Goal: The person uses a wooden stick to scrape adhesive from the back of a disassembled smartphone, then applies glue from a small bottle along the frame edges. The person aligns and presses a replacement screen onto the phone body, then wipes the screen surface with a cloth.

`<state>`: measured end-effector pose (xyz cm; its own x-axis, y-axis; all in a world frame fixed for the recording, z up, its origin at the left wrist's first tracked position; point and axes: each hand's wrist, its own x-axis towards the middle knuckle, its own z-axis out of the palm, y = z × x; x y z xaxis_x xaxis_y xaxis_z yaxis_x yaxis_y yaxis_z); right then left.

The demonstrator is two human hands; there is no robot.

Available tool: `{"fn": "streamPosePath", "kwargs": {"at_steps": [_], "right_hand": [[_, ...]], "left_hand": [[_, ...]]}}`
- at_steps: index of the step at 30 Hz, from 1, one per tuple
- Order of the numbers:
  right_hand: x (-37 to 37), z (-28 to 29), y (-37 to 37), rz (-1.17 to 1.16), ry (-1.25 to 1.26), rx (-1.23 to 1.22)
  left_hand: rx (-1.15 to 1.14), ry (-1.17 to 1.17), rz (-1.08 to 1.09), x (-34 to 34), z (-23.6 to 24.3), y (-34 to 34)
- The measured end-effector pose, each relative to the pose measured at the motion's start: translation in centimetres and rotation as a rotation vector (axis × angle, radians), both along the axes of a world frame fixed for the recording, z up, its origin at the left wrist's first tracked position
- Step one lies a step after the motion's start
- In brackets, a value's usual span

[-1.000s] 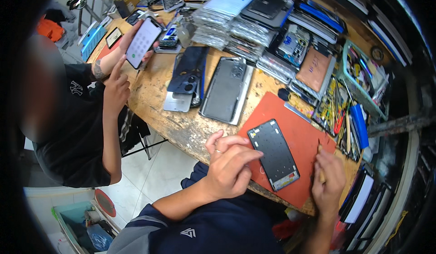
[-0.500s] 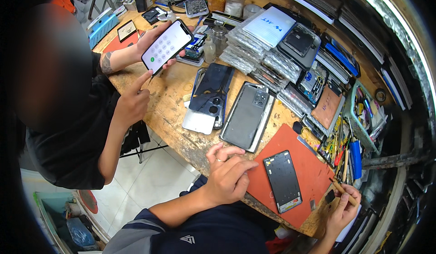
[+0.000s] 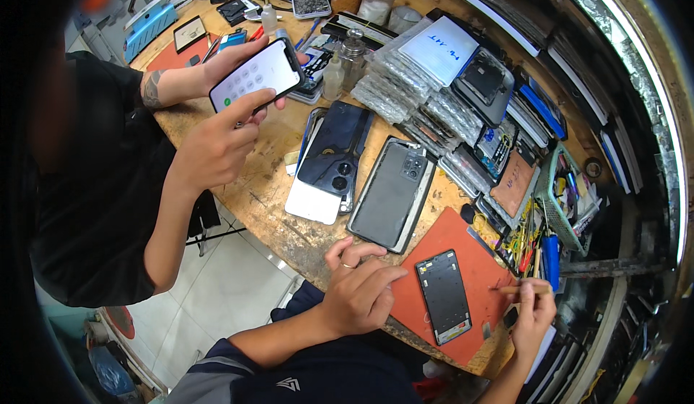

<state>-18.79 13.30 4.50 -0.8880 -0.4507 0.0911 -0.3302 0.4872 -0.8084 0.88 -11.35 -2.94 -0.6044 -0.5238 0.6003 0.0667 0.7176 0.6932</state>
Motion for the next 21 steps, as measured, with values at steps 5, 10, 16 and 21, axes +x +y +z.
{"fn": "streamPosePath", "kwargs": {"at_steps": [5,10,16,21], "right_hand": [[-1.7,-0.3,0.3,-0.097,0.437,0.163],[-1.0,1.2,-0.6,0.107,0.381,0.563],[-2.9,1.7,-4.4,0.196,0.582,0.502],[-5.8,4.5,-7.3,0.17,0.711,0.653]], "left_hand": [[-0.025,-0.025,-0.012,-0.1,0.0,0.0],[-0.052,-0.048,0.002,-0.3,0.1,0.2],[-0.143,-0.144,-0.008,-0.1,0.3,0.2],[-0.173,-0.194,-0.017,0.0,0.4,0.5]]}}
